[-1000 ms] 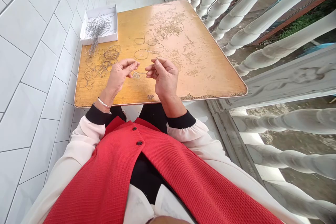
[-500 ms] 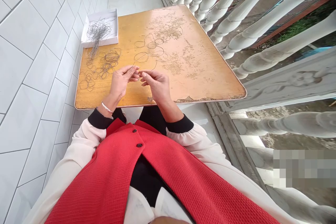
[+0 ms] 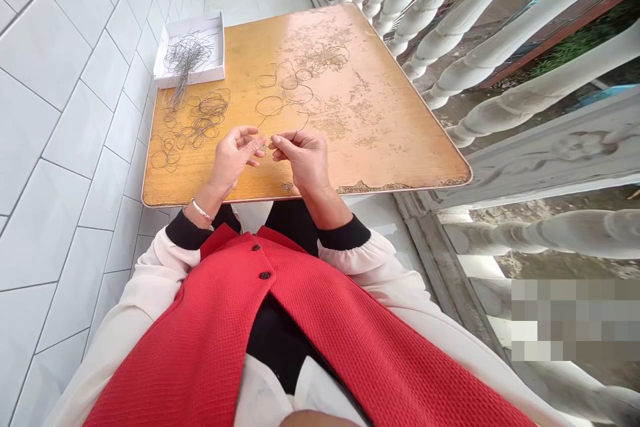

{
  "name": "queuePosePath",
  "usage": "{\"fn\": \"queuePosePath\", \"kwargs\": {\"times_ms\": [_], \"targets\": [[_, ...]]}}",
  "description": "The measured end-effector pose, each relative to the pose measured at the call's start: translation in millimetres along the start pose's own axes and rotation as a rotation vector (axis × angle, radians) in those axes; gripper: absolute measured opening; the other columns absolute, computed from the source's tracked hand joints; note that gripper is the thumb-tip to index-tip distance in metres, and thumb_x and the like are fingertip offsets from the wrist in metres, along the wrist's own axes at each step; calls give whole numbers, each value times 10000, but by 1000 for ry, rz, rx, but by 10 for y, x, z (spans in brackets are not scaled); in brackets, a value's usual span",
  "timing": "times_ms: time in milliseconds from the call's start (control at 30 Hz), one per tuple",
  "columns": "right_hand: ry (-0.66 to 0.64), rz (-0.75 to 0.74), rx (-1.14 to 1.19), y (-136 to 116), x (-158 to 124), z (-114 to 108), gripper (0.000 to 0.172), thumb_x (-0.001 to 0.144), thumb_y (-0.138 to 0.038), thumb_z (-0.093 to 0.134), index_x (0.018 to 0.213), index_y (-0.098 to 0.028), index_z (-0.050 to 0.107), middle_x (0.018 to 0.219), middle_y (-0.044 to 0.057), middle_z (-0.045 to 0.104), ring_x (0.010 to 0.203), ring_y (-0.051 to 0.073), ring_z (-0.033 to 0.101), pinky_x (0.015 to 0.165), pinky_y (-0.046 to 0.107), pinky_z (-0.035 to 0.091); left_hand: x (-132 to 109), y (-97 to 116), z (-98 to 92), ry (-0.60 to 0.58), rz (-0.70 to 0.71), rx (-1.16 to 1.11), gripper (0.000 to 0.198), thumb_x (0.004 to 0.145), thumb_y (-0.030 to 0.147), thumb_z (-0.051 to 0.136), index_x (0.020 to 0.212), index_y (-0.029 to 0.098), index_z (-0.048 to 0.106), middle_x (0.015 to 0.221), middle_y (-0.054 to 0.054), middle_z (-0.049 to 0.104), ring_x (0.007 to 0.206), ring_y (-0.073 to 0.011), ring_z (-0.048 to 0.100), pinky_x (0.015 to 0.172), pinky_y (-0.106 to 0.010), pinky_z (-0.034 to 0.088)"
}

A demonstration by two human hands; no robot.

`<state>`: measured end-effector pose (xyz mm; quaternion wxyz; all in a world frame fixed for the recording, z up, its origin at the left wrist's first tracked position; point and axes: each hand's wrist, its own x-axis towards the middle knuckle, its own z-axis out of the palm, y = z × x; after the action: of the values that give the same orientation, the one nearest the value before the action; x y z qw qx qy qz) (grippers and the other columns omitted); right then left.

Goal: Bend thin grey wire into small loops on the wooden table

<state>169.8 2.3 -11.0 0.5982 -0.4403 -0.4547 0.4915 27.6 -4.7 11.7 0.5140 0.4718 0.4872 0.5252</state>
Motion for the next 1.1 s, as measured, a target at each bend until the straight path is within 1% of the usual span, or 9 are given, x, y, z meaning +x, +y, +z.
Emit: {"fn": "queuePosePath", "kwargs": {"times_ms": [67, 200, 367, 533, 667, 767, 867, 933, 1100], "targets": [[-21, 16, -11, -6, -8, 0, 189, 741, -332, 828, 691, -180, 726, 657, -5, 716, 499, 63, 556, 534, 211, 518, 9, -11, 21, 14, 9, -5, 130, 910, 260, 719, 874, 169, 633, 739, 23, 708, 567, -48, 644, 511, -146, 474], [-68, 55, -7, -2, -2, -33, 273, 744, -431, 836, 702, -182, 733, 673, 10, 731, 514, 70, 577, 533, 207, 521, 61, -27, 30, 64, 41, -7, 191, 941, 225, 669, 772, 164, 604, 682, 38, 683, 536, -32, 622, 504, -135, 465], [-115, 103, 41, -20, 10, -73, 308, 778, -467, 820, 730, -178, 725, 721, 23, 746, 544, 68, 609, 566, 198, 539, 82, -36, 7, 57, 22, -27, 213, 937, 273, 688, 776, 168, 595, 672, 42, 672, 539, -36, 628, 505, -137, 470], [-120, 115, 83, -40, -10, -51, 328, 775, -486, 819, 690, -191, 702, 712, 17, 749, 544, 70, 606, 566, 199, 538, 39, -42, 34, 7, -71, -73, 114, 947, 237, 671, 864, 170, 631, 673, 48, 666, 489, -36, 601, 462, -150, 452], [-113, 106, 63, -28, -15, -35, 290, 806, -421, 795, 670, -191, 681, 727, 22, 755, 562, 73, 608, 578, 202, 527, 17, -47, 53, -35, -133, -95, 123, 929, 249, 697, 849, 159, 670, 690, 39, 668, 474, -26, 571, 463, -149, 439], [-123, 71, 12, -16, -1, -50, 252, 813, -366, 792, 675, -177, 697, 711, 18, 731, 532, 60, 558, 554, 201, 482, 18, -46, 47, -38, -132, -134, 145, 924, 242, 698, 815, 147, 688, 707, 16, 694, 515, -27, 582, 502, -142, 457], [-126, 56, -26, -12, 16, -72, 223, 773, -341, 828, 678, -170, 722, 649, -5, 681, 494, 49, 482, 514, 207, 424, 26, -41, 44, 0, -123, -143, 137, 925, 173, 668, 794, 143, 693, 717, 9, 707, 576, -35, 621, 541, -140, 481], [-127, 72, -15, -9, 21, -81, 223, 738, -352, 852, 681, -171, 735, 628, -11, 664, 489, 49, 463, 499, 207, 402, 33, -45, 49, 34, -115, -147, 114, 918, 116, 646, 818, 144, 691, 701, 19, 703, 589, -40, 639, 554, -144, 494], [-183, 110, 14, 18, 25, -106, 360, 613, -491, 908, 670, -183, 732, 621, -13, 664, 506, 56, 471, 494, 209, 419, 52, -71, 46, 79, -60, -135, 106, 910, 61, 617, 871, 143, 673, 648, 49, 671, 546, -38, 627, 542, -155, 498]]}}
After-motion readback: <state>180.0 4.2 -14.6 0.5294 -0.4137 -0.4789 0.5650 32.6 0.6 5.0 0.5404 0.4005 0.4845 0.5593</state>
